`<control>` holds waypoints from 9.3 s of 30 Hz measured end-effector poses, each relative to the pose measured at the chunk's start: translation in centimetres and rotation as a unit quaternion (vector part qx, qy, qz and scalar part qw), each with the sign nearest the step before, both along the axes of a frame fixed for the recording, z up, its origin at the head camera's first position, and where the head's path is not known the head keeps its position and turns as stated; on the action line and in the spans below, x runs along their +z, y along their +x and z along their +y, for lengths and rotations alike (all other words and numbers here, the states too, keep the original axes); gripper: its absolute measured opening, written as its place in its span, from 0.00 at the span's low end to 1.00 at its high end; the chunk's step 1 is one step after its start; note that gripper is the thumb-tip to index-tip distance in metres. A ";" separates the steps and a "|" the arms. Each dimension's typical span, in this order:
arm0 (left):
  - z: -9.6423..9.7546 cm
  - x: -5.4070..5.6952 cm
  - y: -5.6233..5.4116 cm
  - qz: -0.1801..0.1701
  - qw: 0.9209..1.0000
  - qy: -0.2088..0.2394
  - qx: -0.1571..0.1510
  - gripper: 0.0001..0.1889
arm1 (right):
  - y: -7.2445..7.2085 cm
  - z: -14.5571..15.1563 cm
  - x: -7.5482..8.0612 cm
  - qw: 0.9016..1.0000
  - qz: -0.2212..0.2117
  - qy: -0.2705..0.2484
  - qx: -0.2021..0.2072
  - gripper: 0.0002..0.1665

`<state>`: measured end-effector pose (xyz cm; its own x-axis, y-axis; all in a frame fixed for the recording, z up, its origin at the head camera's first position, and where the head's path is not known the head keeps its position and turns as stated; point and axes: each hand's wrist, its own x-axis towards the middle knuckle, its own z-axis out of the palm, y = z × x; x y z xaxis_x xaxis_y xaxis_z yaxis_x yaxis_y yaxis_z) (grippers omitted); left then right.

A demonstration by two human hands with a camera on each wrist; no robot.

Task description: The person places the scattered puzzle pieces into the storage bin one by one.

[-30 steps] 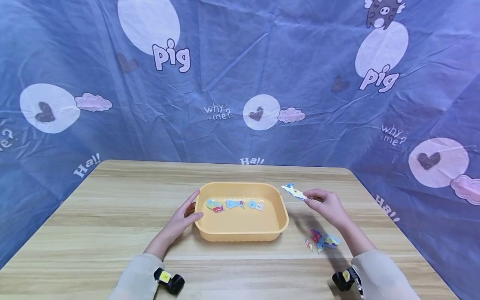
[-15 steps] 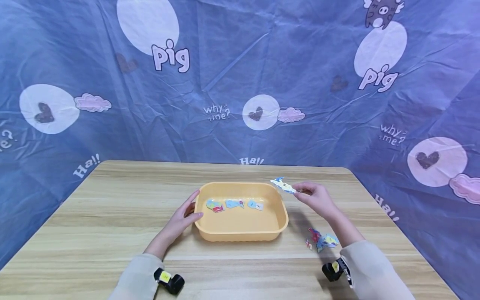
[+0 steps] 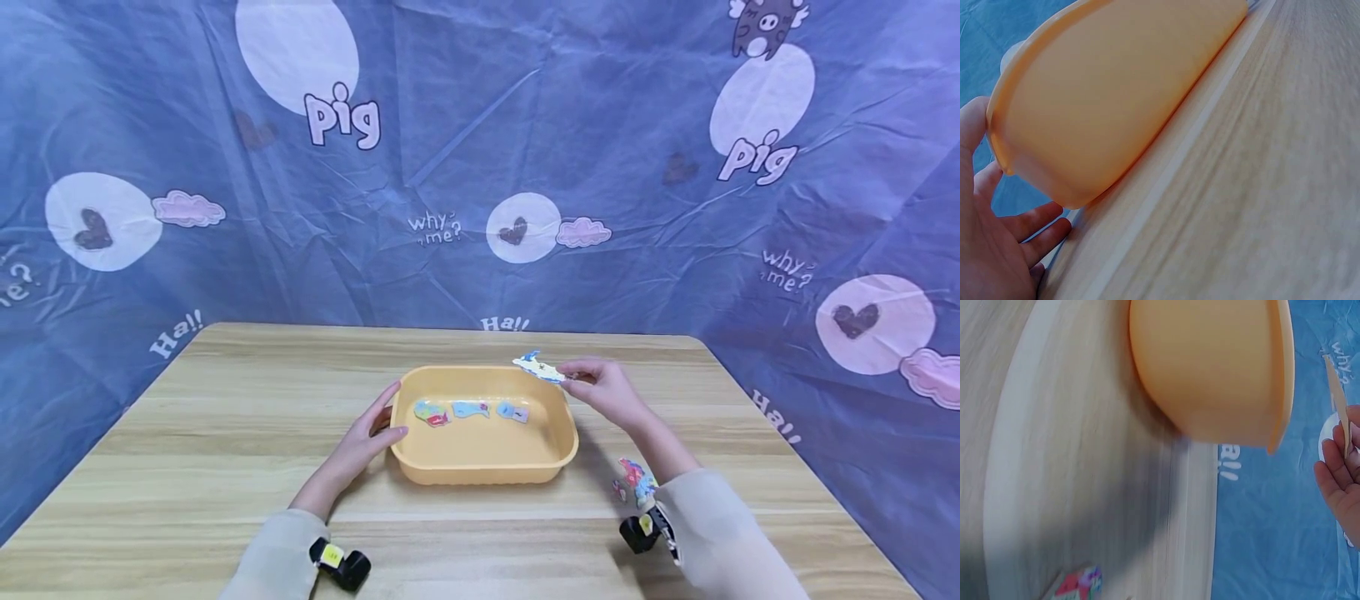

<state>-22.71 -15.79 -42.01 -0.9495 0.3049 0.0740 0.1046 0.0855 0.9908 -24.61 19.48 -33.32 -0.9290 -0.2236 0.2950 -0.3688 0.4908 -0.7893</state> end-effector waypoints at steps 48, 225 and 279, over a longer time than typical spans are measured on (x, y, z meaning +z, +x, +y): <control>0.5 0.0 0.8 0.015 1.000 -0.002 0.007 0.35 | -0.4 -7.5 -1.0 0.992 -0.048 -0.024 0.115 0.11; 0.7 0.0 0.7 0.005 1.000 -0.018 0.016 0.35 | 1.0 -12.7 -1.9 0.959 -0.174 0.078 0.211 0.11; 1.0 0.2 0.9 -0.005 0.999 -0.017 0.028 0.35 | 1.2 -1.6 1.4 0.988 -0.090 -0.025 0.120 0.20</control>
<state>-21.79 -14.84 -41.85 -0.9660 0.2527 0.0554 0.0892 0.1246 0.9882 -23.36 17.85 -31.89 -0.8893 -0.4336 0.1454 -0.3206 0.3642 -0.8744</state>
